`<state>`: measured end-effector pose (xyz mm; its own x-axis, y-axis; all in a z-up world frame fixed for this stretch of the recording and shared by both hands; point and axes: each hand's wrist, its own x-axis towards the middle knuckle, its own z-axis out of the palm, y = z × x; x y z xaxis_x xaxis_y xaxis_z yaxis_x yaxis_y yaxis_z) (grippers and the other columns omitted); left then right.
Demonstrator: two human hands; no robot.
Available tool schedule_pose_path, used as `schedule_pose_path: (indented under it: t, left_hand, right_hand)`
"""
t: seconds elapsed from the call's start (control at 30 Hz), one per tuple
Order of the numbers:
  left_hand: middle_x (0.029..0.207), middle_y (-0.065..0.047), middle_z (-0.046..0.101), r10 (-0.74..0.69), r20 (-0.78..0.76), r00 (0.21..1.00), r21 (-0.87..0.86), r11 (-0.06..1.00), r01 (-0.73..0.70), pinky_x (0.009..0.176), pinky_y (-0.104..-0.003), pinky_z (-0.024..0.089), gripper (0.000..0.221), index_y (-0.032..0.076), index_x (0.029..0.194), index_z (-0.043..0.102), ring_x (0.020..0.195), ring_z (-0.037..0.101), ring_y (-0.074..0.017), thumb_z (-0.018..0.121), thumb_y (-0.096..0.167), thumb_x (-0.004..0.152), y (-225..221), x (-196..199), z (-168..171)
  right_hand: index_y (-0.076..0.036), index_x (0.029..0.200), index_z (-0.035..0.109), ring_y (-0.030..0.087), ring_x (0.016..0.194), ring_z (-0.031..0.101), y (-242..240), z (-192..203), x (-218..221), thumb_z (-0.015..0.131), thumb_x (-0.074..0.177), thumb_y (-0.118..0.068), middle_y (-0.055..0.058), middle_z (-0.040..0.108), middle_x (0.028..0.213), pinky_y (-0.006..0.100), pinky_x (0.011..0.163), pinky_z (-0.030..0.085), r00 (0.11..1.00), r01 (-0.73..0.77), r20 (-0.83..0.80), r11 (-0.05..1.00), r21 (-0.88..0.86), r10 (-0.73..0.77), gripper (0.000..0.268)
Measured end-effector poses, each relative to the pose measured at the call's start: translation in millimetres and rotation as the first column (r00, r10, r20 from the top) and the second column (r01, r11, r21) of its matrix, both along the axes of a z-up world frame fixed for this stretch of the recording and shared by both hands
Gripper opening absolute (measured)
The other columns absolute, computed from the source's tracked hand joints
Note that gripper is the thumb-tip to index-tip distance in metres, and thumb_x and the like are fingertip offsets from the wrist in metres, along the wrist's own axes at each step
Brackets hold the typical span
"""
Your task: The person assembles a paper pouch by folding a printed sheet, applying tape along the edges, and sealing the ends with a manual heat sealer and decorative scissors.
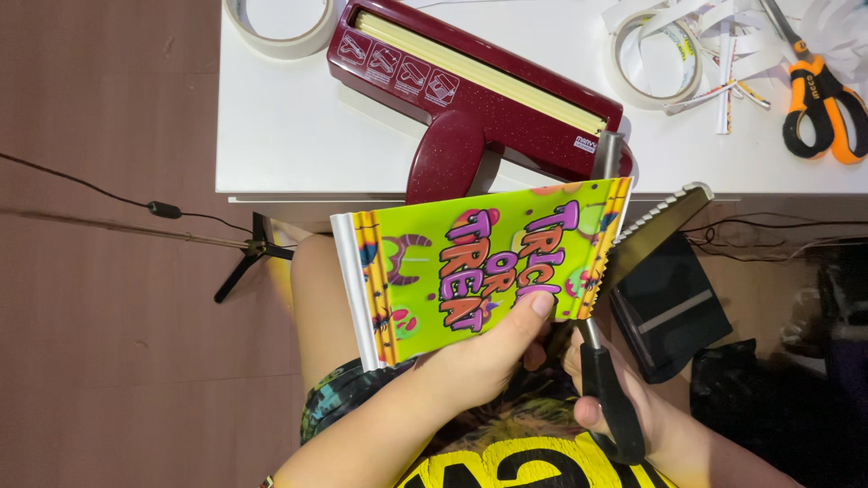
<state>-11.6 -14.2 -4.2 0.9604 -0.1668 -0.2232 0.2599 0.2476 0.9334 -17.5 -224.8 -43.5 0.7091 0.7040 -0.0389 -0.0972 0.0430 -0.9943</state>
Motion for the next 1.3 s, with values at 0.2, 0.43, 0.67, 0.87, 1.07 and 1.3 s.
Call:
schedule_pose_path:
  t: [0.2,0.43,0.67,0.87,1.07,1.3]
  left_hand:
    - [0.157,0.001,0.051,-0.021,0.009,1.000,0.069,0.997,0.020,0.127,-0.038,0.023,0.061,0.025,0.145,0.050,0.147,0.046,-0.0200,0.050,0.055,0.092,3,-1,5]
    - [0.163,0.000,0.042,-0.139,0.091,0.986,0.208,0.971,0.118,0.128,-0.039,0.015,0.064,0.025,0.150,0.043,0.153,0.037,-0.0209,0.036,0.059,0.096,3,2,6]
    - [0.151,0.001,0.054,-0.168,-0.009,0.986,0.097,0.981,0.168,0.127,-0.036,0.023,0.065,0.024,0.140,0.053,0.144,0.047,-0.0170,0.036,0.066,0.092,-3,-1,-6]
    - [0.080,-0.003,0.059,-0.153,-0.213,0.965,-0.244,0.965,0.099,0.057,-0.028,0.057,0.037,0.013,0.099,0.059,0.065,0.061,-0.0161,0.053,0.050,0.097,-11,-4,-9]
    - [0.113,-0.003,0.063,-0.201,-0.147,0.969,-0.283,0.947,0.154,0.058,-0.027,0.058,0.045,0.015,0.132,0.057,0.083,0.061,-0.0147,0.046,0.045,0.100,-6,1,1]
    - [0.102,-0.002,0.062,-0.157,-0.102,0.982,-0.180,0.974,0.137,0.064,-0.028,0.060,0.040,0.017,0.122,0.060,0.080,0.062,-0.0152,0.046,0.047,0.100,-9,0,-6]
  right_hand:
    - [0.004,0.146,0.030,0.021,0.112,0.029,7,12,0,0.071,0.091,-0.064,0.009,0.029,0.124,0.034,0.093,0.027,0.998,0.059,0.022,0.998,-0.027,-0.058,0.097]
    - [0.007,0.154,0.026,0.028,0.137,0.052,13,26,1,0.073,0.091,-0.065,0.019,0.053,0.144,0.040,0.117,0.040,0.996,0.082,-0.031,0.996,-0.019,-0.083,0.106]
    - [0.006,0.151,0.035,0.033,0.144,0.046,32,42,5,0.080,0.096,-0.051,0.019,0.049,0.149,0.044,0.126,0.031,0.993,0.083,-0.095,0.984,0.156,-0.069,0.091]
    - [-0.002,0.132,0.055,0.027,0.112,0.064,-1,5,-10,0.088,0.087,-0.056,0.015,0.065,0.120,0.040,0.097,0.053,0.971,0.156,-0.194,0.985,0.068,-0.141,0.078]
    - [-0.005,0.122,0.061,0.024,0.098,0.069,-10,-6,-15,0.084,0.084,-0.059,0.008,0.067,0.099,0.039,0.089,0.058,0.974,0.215,-0.058,0.976,-0.040,-0.217,0.070]
    - [-0.003,0.111,0.063,0.022,0.094,0.070,-8,-5,-16,0.083,0.081,-0.065,0.009,0.069,0.099,0.035,0.087,0.058,0.969,0.246,-0.011,0.966,-0.085,-0.248,0.072]
